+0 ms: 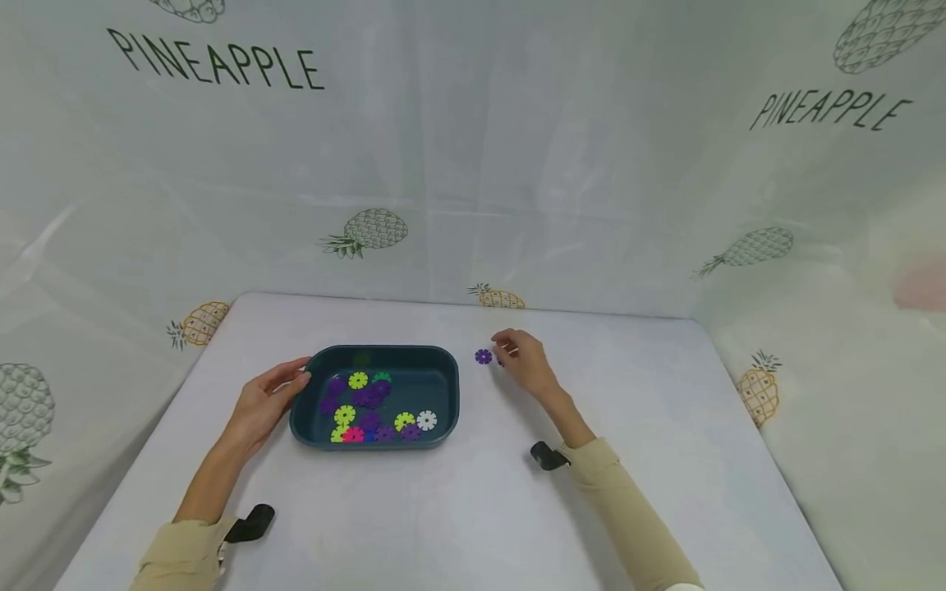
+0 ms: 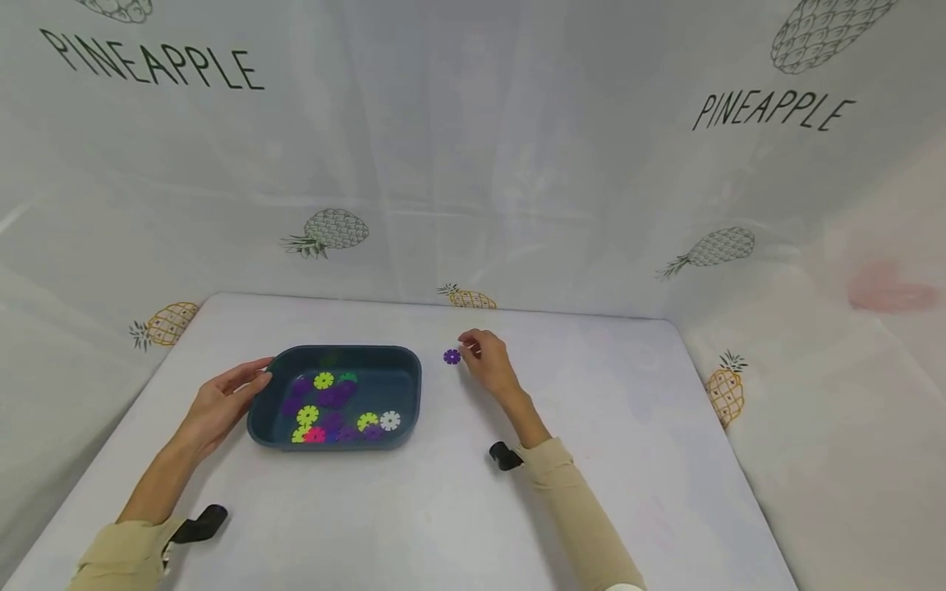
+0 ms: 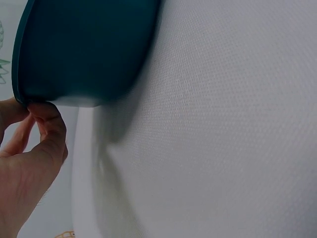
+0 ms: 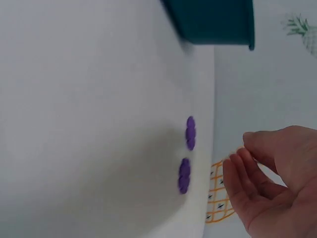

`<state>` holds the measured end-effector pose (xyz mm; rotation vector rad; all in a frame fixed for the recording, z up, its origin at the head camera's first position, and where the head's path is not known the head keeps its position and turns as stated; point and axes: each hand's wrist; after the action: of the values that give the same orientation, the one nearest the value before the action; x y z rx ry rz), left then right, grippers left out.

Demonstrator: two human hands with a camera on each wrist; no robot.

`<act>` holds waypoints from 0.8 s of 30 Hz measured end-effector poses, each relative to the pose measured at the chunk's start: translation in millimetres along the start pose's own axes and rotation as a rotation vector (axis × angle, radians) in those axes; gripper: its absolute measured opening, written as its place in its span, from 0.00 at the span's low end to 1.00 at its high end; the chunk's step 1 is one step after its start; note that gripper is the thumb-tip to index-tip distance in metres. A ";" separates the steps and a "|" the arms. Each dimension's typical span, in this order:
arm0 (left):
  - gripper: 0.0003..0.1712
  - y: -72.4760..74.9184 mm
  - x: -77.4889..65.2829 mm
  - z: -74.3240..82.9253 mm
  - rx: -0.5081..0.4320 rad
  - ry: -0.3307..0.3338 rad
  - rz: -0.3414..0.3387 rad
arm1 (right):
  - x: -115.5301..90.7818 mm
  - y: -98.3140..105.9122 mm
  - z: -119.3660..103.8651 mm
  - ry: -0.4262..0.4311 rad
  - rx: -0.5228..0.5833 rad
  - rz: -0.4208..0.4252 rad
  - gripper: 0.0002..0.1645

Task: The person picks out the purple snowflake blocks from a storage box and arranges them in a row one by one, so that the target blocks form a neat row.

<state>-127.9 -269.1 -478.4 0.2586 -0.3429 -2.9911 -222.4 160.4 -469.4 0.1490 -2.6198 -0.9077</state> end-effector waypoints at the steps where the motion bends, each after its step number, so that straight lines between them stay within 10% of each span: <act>1: 0.38 0.2 -0.1 0.2 0.000 -0.004 -0.002 | 1.1 -0.5 -3.2 0.014 0.006 -0.009 0.10; 24: 0.36 1.8 -1.6 -1.3 0.000 -0.033 0.005 | 4.1 -36.1 -69.0 0.298 0.094 -0.338 0.15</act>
<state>-125.9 -270.9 -479.0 0.2081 -0.3458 -2.9939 -201.3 91.2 -440.2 0.7128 -2.3943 -0.7926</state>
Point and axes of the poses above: each hand's wrist, its own x-axis towards the middle knuckle, its own y-axis out of the back of the hand, z = x × y, and after that the axes turned 4 degrees about z, right-handed
